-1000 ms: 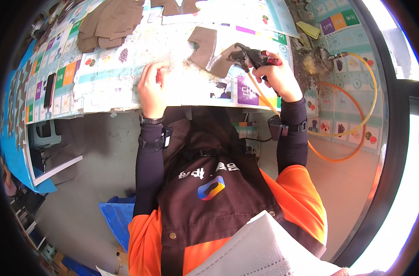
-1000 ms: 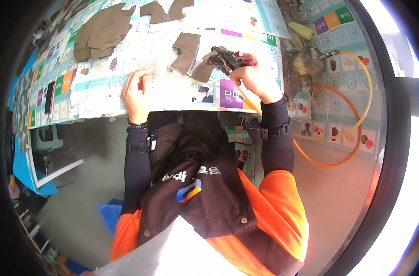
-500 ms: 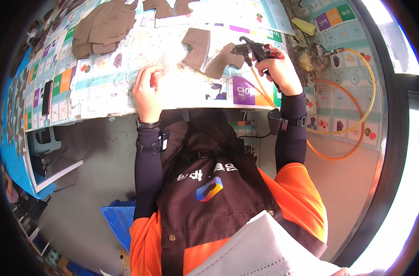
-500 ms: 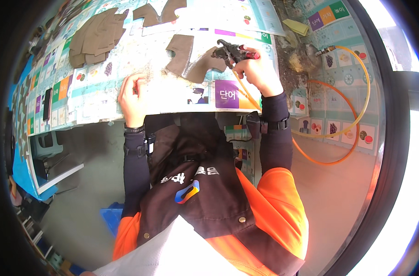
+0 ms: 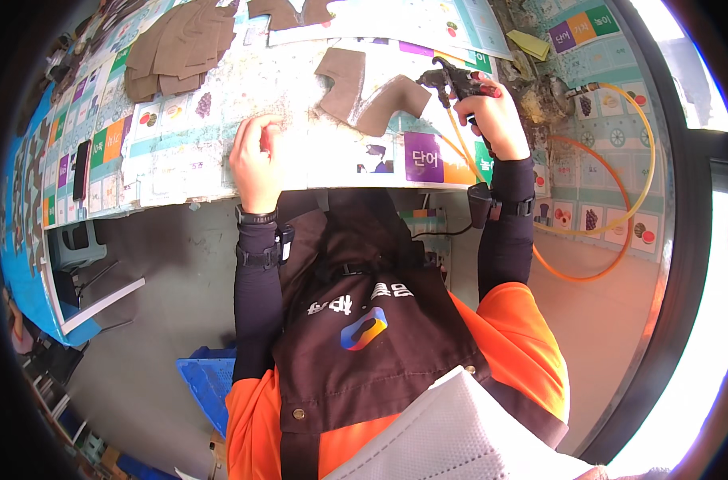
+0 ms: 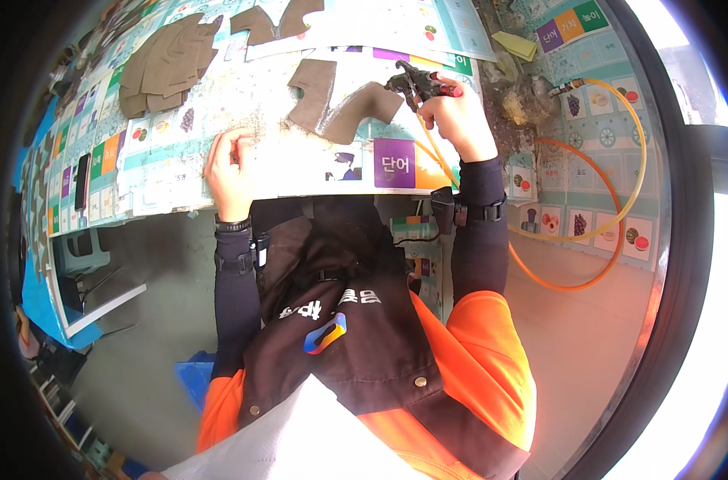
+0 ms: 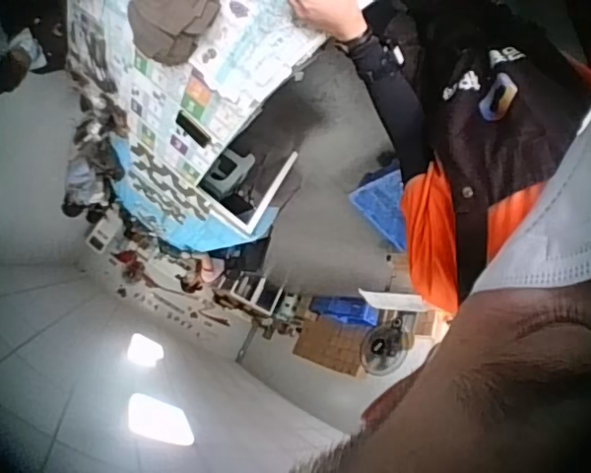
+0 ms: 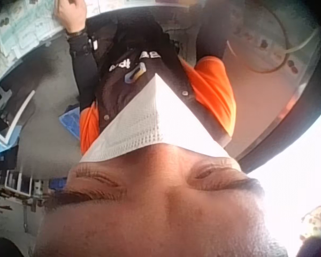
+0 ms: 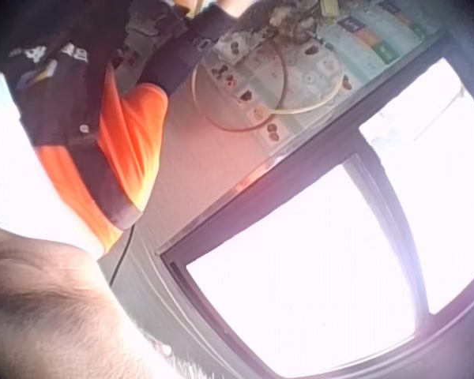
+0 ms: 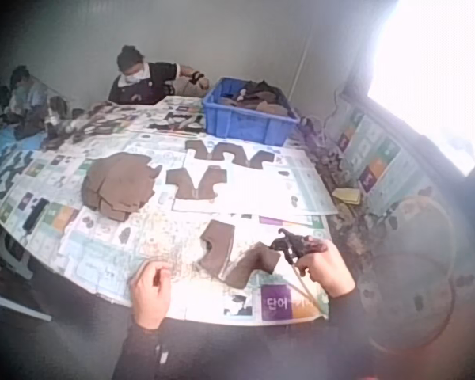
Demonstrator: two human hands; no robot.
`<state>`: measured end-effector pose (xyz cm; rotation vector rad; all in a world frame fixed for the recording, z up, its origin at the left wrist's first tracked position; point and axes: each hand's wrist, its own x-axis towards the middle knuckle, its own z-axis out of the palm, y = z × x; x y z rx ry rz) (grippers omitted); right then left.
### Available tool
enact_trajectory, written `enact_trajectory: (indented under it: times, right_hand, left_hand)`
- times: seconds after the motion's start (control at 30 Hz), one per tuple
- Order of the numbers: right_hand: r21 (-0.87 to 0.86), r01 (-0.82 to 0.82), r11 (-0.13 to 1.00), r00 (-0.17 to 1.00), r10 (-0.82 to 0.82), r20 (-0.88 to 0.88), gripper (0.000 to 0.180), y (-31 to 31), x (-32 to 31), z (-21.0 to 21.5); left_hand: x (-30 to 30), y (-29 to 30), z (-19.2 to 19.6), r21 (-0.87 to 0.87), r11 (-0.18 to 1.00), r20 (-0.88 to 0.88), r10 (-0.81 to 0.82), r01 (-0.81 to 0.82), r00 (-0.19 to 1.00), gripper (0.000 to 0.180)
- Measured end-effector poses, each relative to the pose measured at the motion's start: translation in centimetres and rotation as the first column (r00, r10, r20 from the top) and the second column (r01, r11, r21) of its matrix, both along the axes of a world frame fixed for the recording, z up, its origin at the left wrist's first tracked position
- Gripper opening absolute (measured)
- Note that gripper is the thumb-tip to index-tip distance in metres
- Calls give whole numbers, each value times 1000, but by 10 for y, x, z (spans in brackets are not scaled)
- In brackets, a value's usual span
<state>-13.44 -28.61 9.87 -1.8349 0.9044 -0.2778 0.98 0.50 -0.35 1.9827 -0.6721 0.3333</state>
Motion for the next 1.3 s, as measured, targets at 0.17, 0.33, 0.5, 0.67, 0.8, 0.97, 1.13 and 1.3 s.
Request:
enact_trajectory:
  times: [0.17, 0.33, 0.5, 0.67, 0.8, 0.97, 1.13, 1.3]
  right_hand:
    - [15, -47, 999, 996, 48, -81, 11, 5, -2, 1]
    - [-183, -286, 941, 956, 265, -128, 11, 12, -7, -8]
    - [-458, -630, 628, 773, 564, -290, 12, 24, -18, -7]
    - [203, -414, 887, 910, 412, 52, 35, 30, -45, 7]
    - [-386, -249, 888, 968, 241, -70, 43, 15, -77, -5]
    - [-777, -46, 627, 995, -37, -89, 44, -11, -112, -48]
    - [-805, -66, 589, 936, -243, -254, 52, -20, -137, -71]
    - [-766, 17, 643, 961, -221, -164, 60, -11, -140, -62]
  left_hand:
    - [0, 1, 0, -6, 1000, 1, -9, 9, 1000, 9]
    - [1, 0, -1, -13, 1000, -14, -15, 15, 1000, 10]
    - [0, 1, -1, -36, 999, 22, -2, 3, 1000, 9]
    - [0, 0, 1, 10, 1000, -13, 29, -29, 1000, 12]
    - [3, -15, 8, 217, 976, 107, -20, -4, 994, 17]
    - [-2, -51, 35, 227, 944, -249, -180, 238, 952, 19]
    - [-9, -79, 78, 290, 933, -243, -145, 215, 959, 14]
    - [7, -122, 133, -34, 903, -128, -429, 429, 894, 13]
